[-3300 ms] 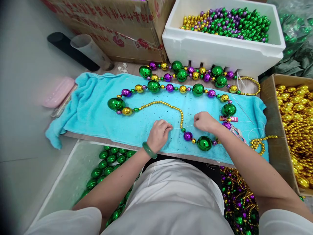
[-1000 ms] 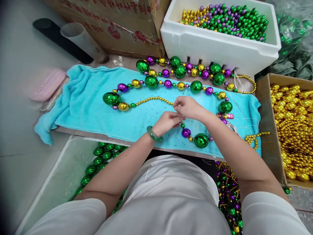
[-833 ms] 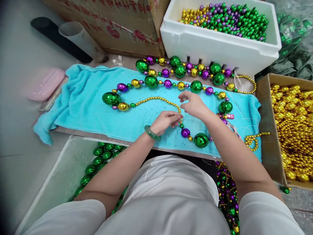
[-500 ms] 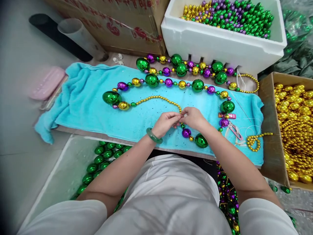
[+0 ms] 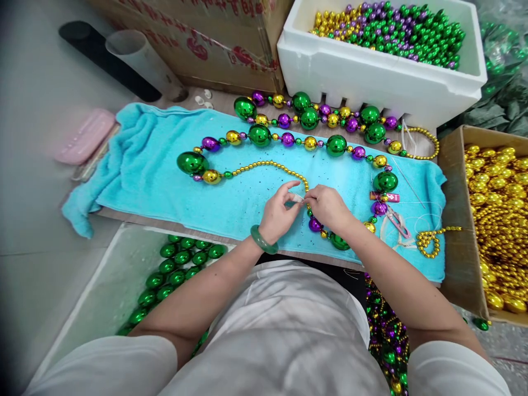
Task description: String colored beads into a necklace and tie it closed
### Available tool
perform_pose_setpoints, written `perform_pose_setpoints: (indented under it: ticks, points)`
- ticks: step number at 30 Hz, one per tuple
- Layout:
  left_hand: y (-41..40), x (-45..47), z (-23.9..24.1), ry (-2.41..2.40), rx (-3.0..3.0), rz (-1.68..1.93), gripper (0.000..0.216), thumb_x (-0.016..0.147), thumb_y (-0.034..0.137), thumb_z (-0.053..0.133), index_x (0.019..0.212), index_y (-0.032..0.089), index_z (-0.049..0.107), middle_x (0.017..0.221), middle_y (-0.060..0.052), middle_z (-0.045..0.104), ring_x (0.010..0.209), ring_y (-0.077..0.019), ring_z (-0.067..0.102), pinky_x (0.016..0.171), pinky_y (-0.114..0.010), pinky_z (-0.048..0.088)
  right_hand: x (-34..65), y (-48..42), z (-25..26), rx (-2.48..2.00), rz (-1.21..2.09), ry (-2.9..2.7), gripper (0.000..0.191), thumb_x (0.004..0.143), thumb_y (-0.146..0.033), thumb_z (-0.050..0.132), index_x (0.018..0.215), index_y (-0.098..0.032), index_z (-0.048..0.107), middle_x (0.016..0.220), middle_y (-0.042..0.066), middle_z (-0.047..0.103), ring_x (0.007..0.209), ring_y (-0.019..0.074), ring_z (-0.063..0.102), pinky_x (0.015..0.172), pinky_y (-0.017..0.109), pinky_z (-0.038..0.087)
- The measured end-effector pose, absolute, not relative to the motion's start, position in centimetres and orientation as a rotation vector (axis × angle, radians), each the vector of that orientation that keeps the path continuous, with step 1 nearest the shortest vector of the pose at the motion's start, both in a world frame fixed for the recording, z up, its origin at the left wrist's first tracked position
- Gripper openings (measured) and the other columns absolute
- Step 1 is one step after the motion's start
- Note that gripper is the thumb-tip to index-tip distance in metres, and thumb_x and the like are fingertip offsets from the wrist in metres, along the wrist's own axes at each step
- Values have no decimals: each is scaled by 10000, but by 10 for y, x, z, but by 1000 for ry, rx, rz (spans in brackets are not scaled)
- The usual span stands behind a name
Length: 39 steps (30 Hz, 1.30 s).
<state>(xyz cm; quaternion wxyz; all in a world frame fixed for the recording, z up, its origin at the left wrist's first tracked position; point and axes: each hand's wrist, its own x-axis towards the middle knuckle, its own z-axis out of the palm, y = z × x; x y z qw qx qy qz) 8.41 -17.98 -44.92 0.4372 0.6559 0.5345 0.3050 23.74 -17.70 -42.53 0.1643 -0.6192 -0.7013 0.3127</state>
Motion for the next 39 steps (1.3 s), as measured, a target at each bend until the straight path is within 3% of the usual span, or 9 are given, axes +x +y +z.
perform_pose_setpoints:
  ticks: [4,10,15,25,33,39]
  points:
    - [-187,84,-449,1358,2030,750,469,840,120,463,1305,181,494,966,-54,679,931,-199,582,896,-328,432,243,-173,-419,-1750,928,-2183,222,835,-132,504,830,-157,725,884,87,669,863,188,599,811,276,420]
    - [-188,86,-453,1310,2231,726,412,877,127,415,1278,159,506,982,-66,676,926,-207,561,872,-324,440,250,-167,-416,-1759,1181,-2117,159,756,-119,524,681,-148,661,784,38,640,746,149,554,701,250,398]
    - [-186,85,-458,1244,2302,714,320,904,145,394,1176,151,561,1032,-78,675,944,-207,563,893,-338,436,253,-160,-421,-1718,1433,-1877,108,694,-209,555,639,-148,626,636,-9,587,654,128,504,631,250,372]
    - [-182,83,-461,1144,2361,770,257,938,291,439,1006,197,669,975,-68,680,918,-186,565,856,-336,432,257,-158,-423,-1677,1717,-1519,222,608,-367,619,630,-146,610,509,-57,438,503,77,335,520,254,258]
    - [-178,77,-452,1273,2365,625,280,947,258,375,862,168,627,901,-81,638,883,-211,525,831,-353,415,272,-159,-423,-1721,1568,-1624,217,622,-336,653,725,-146,667,609,-29,546,575,96,427,575,255,331]
    - [-175,62,-456,1279,2470,447,277,898,179,383,732,165,605,790,-103,587,799,-233,489,793,-404,399,286,-162,-419,-2008,1330,-1838,58,662,-196,606,631,-172,649,565,-9,551,564,121,449,548,262,328]
